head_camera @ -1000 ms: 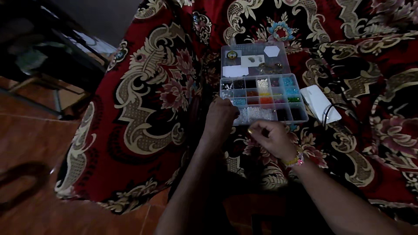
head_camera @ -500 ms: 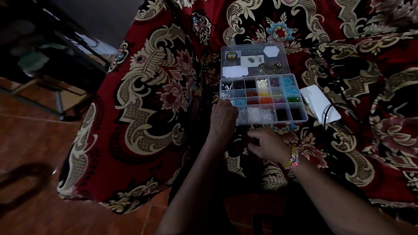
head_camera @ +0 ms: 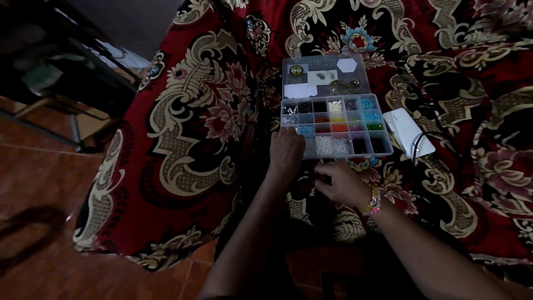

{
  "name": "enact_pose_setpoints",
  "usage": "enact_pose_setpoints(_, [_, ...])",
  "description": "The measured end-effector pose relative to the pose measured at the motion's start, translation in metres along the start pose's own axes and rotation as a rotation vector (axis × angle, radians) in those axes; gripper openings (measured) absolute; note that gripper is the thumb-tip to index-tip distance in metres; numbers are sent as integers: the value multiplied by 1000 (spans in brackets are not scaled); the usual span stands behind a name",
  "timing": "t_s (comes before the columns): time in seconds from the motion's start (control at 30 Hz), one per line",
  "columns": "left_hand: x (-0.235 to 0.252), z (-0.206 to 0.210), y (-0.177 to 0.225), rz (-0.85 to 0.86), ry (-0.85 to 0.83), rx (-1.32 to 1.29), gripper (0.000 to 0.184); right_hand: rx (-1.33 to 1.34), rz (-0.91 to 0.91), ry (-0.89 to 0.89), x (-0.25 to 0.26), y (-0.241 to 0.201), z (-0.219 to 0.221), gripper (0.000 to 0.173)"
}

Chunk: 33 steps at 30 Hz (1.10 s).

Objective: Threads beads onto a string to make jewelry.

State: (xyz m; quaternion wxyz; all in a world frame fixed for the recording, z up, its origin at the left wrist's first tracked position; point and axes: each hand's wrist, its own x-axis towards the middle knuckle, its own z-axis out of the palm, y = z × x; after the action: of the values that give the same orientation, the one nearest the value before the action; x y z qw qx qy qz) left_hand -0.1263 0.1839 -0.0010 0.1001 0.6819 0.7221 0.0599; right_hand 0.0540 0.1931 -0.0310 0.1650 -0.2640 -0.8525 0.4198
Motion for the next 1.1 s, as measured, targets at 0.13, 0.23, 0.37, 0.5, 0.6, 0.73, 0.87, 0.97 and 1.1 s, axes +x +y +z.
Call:
enact_pose_setpoints(0.13, [-1,0,-4,20,95,-91,8,21,-3,22,0,1,0,21])
enact_pose_setpoints(0.23, [-4,-10,-13,33,221,-239,9,34,-27,53,0,3,1,21])
enact_pose_setpoints(0.37, [-11,-23,-28,-1,279,-399,8,36,-54,105,0,6,4,21])
enact_pose_setpoints(0.5, [-15,-30,-38,-33,240,-373,8,46,-70,136,-1,7,4,21])
enact_pose_setpoints(0.6, [-15,-29,-37,2,246,-295,6,37,-73,144,-1,7,4,21])
enact_pose_setpoints(0.73, [-14,-25,-37,47,349,-226,5,45,-76,146,-1,7,4,21])
enact_pose_setpoints(0.87, [-12,-23,-34,101,400,-239,6,56,-101,172,-1,9,6,21])
enact_pose_setpoints(0.97, [-9,-18,-32,159,338,-258,9,57,-112,173,-1,8,5,21])
enact_pose_setpoints(1.1, [-8,-12,-26,187,257,-210,8,63,-129,213,-2,8,7,22])
